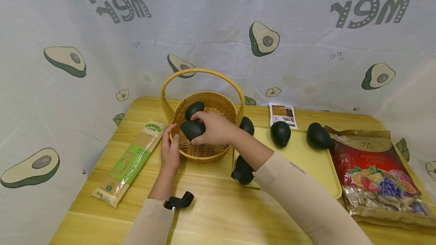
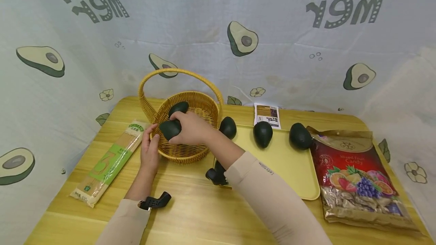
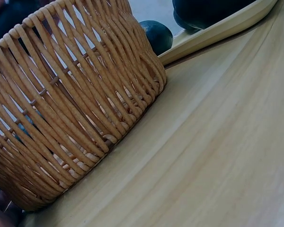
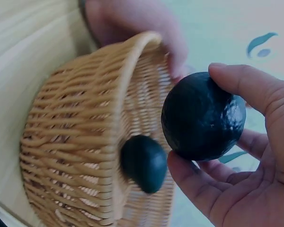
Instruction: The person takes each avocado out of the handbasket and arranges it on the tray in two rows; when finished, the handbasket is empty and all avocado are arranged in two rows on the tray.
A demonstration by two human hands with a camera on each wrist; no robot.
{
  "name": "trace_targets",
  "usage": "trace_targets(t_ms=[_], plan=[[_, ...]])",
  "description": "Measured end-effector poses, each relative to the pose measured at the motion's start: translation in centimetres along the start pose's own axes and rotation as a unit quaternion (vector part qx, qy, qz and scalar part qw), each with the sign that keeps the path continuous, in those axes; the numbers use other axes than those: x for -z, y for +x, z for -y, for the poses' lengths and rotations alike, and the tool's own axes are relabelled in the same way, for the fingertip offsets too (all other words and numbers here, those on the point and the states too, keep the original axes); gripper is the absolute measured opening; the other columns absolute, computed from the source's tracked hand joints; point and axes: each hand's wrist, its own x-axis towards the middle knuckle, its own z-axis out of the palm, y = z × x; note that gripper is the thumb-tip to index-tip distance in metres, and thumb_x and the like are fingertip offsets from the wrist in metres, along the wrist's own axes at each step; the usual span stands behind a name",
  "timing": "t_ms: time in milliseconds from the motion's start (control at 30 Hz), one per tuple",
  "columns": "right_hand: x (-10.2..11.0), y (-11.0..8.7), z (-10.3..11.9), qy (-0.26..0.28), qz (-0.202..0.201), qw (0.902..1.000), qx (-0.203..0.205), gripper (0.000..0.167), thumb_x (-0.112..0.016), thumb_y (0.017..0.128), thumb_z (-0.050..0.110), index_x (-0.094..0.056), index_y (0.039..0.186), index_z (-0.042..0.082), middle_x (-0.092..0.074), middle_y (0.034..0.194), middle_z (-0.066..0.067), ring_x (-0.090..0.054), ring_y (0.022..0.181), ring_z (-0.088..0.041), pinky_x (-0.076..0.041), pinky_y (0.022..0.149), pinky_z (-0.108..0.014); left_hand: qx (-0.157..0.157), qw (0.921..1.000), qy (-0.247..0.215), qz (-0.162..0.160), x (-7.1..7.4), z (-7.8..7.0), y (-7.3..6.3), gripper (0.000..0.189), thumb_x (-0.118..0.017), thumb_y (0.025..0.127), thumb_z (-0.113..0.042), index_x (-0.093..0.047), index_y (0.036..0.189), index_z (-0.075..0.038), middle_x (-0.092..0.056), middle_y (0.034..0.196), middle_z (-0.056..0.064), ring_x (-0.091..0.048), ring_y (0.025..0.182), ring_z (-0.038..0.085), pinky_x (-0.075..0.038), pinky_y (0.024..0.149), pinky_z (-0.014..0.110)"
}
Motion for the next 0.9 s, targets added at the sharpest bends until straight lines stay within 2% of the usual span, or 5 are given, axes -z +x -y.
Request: trace_targets(t_ms=[200, 433, 700, 900], plan=[[0.4, -2.1, 0.7, 0.017, -0.024, 0.9993, 0.025, 0.073, -0.084, 0.083, 0.04, -0.052, 0.146, 0.02, -0.057, 0.135, -0.008, -0.058, 0.118, -0.022, -0.054, 0.092, -0.04, -0.002, 1.0, 0.004, 0.002, 0.1, 0.0, -0.1, 0.04, -0.041, 0.107, -0.02, -0.048, 0.146, -0.015, -0.028, 0.167, 0.003, -0.015, 0.158, 0.021, -0.016, 0.126, 0.057], [0.6, -4.5, 1.0, 0.04, -0.052, 0.9967, 0.049, 0.072, -0.083, 0.083, 0.039, -0.053, 0.144, 0.017, -0.059, 0.137, -0.006, -0.057, 0.124, -0.022, -0.053, 0.095, -0.04, -0.018, 0.9998, 0.011, -0.003, 0.0, 0.0, 0.0, 0.04, -0.042, 0.107, -0.018, -0.048, 0.146, -0.011, -0.033, 0.165, 0.007, -0.019, 0.157, 0.022, -0.015, 0.127, 0.054], [0.4, -6.9, 0.5, 0.094, -0.086, 0.9915, 0.029, 0.069, -0.085, 0.082, 0.036, -0.052, 0.141, 0.021, -0.062, 0.135, 0.001, -0.061, 0.122, -0.022, -0.056, 0.089, -0.038, -0.019, 0.9998, 0.0, -0.008, 0.0, 0.0, 0.2, 0.04, -0.043, 0.106, -0.015, -0.049, 0.145, -0.01, -0.037, 0.162, 0.008, -0.024, 0.155, 0.022, -0.019, 0.126, 0.05], [-0.1, -8.7, -0.3, 0.137, -0.095, 0.9859, 0.014, 0.072, -0.085, 0.082, 0.037, -0.049, 0.143, 0.023, -0.063, 0.132, -0.002, -0.065, 0.11, -0.022, -0.058, 0.08, -0.034, -0.022, 0.9997, -0.005, -0.009, -0.1, 0.0, 0.0, 0.04, -0.042, 0.106, -0.013, -0.048, 0.145, -0.008, -0.035, 0.163, 0.009, -0.023, 0.155, 0.023, -0.019, 0.125, 0.049]])
